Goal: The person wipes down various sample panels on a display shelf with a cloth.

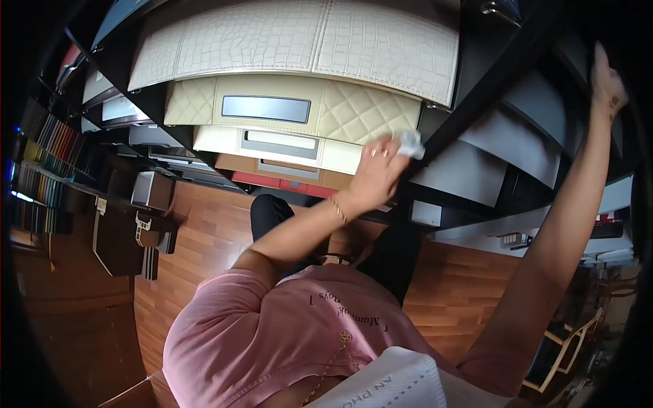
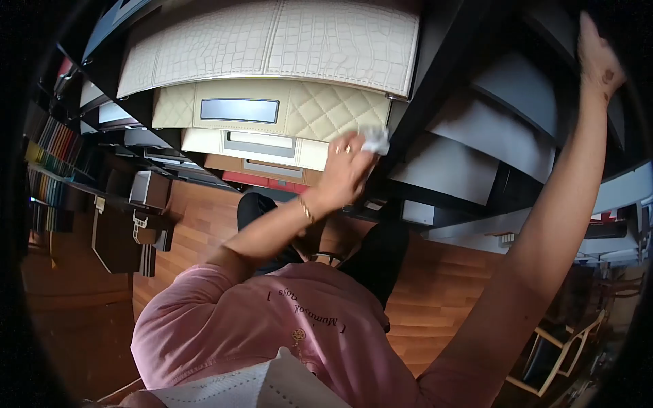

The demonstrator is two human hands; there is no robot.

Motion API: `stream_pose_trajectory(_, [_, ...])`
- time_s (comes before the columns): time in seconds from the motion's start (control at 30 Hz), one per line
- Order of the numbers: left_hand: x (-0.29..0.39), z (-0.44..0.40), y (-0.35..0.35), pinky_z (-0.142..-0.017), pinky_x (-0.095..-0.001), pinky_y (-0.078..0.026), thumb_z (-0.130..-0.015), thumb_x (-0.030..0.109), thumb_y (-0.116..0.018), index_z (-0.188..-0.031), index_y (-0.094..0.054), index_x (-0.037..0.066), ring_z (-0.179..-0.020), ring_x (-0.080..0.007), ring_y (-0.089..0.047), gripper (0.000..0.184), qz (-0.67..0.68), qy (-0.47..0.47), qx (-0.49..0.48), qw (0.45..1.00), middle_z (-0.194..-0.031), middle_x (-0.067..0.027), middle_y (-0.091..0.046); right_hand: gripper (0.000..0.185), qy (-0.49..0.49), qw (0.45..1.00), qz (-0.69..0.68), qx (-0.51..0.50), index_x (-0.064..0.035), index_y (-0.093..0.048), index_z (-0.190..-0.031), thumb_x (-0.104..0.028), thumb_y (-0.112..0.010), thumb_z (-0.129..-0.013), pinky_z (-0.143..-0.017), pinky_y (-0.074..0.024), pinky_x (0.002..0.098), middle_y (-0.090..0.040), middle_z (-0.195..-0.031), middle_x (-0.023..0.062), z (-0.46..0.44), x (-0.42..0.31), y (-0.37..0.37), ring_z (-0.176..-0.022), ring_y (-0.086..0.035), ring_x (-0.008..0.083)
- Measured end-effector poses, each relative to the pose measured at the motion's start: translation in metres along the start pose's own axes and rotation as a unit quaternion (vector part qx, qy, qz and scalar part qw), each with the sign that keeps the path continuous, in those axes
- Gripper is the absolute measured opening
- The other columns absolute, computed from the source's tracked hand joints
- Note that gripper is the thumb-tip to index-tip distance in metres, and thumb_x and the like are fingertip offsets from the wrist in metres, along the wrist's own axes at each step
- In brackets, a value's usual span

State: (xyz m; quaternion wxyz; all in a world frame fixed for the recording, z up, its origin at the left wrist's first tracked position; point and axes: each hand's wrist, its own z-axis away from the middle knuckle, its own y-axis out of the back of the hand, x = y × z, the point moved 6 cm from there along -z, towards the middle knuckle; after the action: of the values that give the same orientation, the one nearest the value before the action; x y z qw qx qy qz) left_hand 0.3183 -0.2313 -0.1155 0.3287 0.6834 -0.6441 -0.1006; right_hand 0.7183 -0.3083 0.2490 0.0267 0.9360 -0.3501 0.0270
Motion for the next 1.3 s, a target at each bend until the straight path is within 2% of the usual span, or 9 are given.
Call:
stream_pose_trajectory(0.13, [-0.018, 0.079, -0.020, -0.085, -0.0374, -0.042, -0.084, 0.006, -0.061, -0.113, -0.055, 0.008, -0.096, -0.0285, -0.056, 0.030, 0.141, 0.125, 0.083, 0.979, -0.105, -0.0138, -0.060, 0.083, -0.021, 0.999, 0.045, -0.001, 0.0005, -0.072, -0.087, -0.078, -0.050, -0.072, -0.100, -0.0393, 0.0351, -0.068, -0.100, 0.0211, -0.002, 0.010, -0.006, -0.109, -0.059, 0.0333])
stream_pose_trajectory(0.23, [-0.058, 0.116, -0.056, -0.052, -0.0212, -0.042, -0.097, 0.017, -0.053, -0.110, -0.057, 0.007, -0.061, -0.0056, -0.052, 0.017, 0.554, 0.525, 0.147, 0.629, -0.080, -0.0007, -0.059, 0.081, -0.023, 1.000, 0.006, 0.003, 0.0012, -0.072, -0.084, -0.076, -0.052, -0.072, -0.097, -0.0413, 0.0357, -0.068, -0.096, 0.0207, 0.000, -0.018, 0.015, -0.105, -0.060, 0.0329])
stream_pose_trajectory(0.33, [-0.060, 0.060, -0.056, -0.040, -0.0260, -0.033, -0.093, 0.011, -0.055, -0.105, -0.058, 0.005, -0.045, -0.0085, -0.041, 0.013, 0.609, 0.547, 0.254, 0.514, -0.065, 0.0016, -0.054, 0.079, -0.012, 1.000, 0.002, -0.020, 0.0013, -0.071, -0.081, -0.075, -0.055, -0.071, -0.096, -0.0426, 0.0361, -0.069, -0.092, 0.0205, -0.003, -0.022, 0.017, -0.103, -0.061, 0.0327])
stream_pose_trajectory(0.47, [-0.070, 0.048, -0.102, -0.068, -0.0243, -0.044, -0.091, 0.007, -0.054, -0.103, -0.062, 0.004, -0.080, -0.0087, -0.055, 0.014, 0.626, 0.512, 0.092, 0.581, -0.091, -0.0026, -0.063, 0.077, -0.022, 1.000, -0.011, -0.011, 0.0006, -0.072, -0.080, -0.074, -0.056, -0.071, -0.096, -0.0426, 0.0365, -0.069, -0.091, 0.0206, -0.002, -0.016, 0.017, -0.102, -0.061, 0.0330])
stream_pose_trajectory(0.53, [-0.060, 0.053, -0.099, -0.071, -0.0258, -0.044, -0.091, 0.005, -0.054, -0.111, -0.062, 0.002, -0.082, -0.0093, -0.055, 0.022, 0.459, 0.412, 0.103, 0.780, -0.093, -0.0028, -0.062, 0.077, 0.005, 0.998, 0.057, 0.003, 0.0002, -0.072, -0.081, -0.074, -0.056, -0.071, -0.096, -0.0423, 0.0365, -0.069, -0.093, 0.0203, -0.008, 0.012, -0.004, -0.103, -0.061, 0.0327])
stream_pose_trajectory(0.63, [-0.047, 0.082, -0.094, -0.075, -0.0279, -0.044, -0.091, 0.002, -0.054, -0.120, -0.060, 0.001, -0.083, -0.0158, -0.056, 0.030, 0.398, 0.376, 0.095, 0.831, -0.093, -0.0069, -0.063, 0.071, 0.004, 0.997, 0.075, 0.011, 0.0002, -0.070, -0.088, -0.067, -0.055, -0.072, -0.096, -0.0413, 0.0380, -0.066, -0.099, 0.0202, -0.005, 0.008, -0.002, -0.104, -0.059, 0.0327])
stream_pose_trajectory(0.73, [-0.045, 0.090, -0.081, -0.085, -0.0338, -0.042, -0.089, 0.004, -0.056, -0.116, -0.064, 0.003, -0.092, -0.0290, -0.054, 0.028, 0.305, 0.292, 0.072, 0.904, -0.094, -0.0143, -0.060, 0.055, 0.143, 0.966, -0.170, 0.132, 0.0011, -0.061, -0.102, -0.046, -0.054, -0.074, -0.095, -0.0388, 0.0425, -0.059, -0.107, 0.0204, 0.006, -0.074, 0.061, -0.106, -0.054, 0.0340])
stream_pose_trajectory(1.07, [-0.132, -0.018, -0.118, -0.088, -0.0415, -0.043, -0.084, 0.014, -0.059, -0.104, -0.064, 0.003, -0.103, -0.0316, -0.055, 0.024, 0.070, 0.157, 0.078, 0.982, -0.103, -0.0177, -0.063, 0.058, -0.095, 0.993, 0.033, -0.062, -0.0007, -0.065, -0.114, -0.049, -0.068, -0.081, -0.091, -0.0460, 0.0313, -0.065, -0.113, 0.0160, -0.001, 0.018, 0.002, -0.097, -0.063, 0.0241])
stream_pose_trajectory(1.3, [-0.129, -0.018, -0.117, -0.091, -0.0446, -0.040, -0.083, 0.018, -0.058, -0.107, -0.063, 0.006, -0.109, -0.0334, -0.053, 0.027, 0.113, 0.206, -0.024, 0.972, -0.109, -0.0163, -0.062, 0.054, 0.263, 0.920, -0.227, 0.180, 0.0054, -0.043, -0.125, -0.012, -0.050, -0.074, -0.096, -0.0327, 0.0521, -0.045, -0.120, 0.0252, 0.015, -0.142, 0.112, -0.110, -0.043, 0.0407])
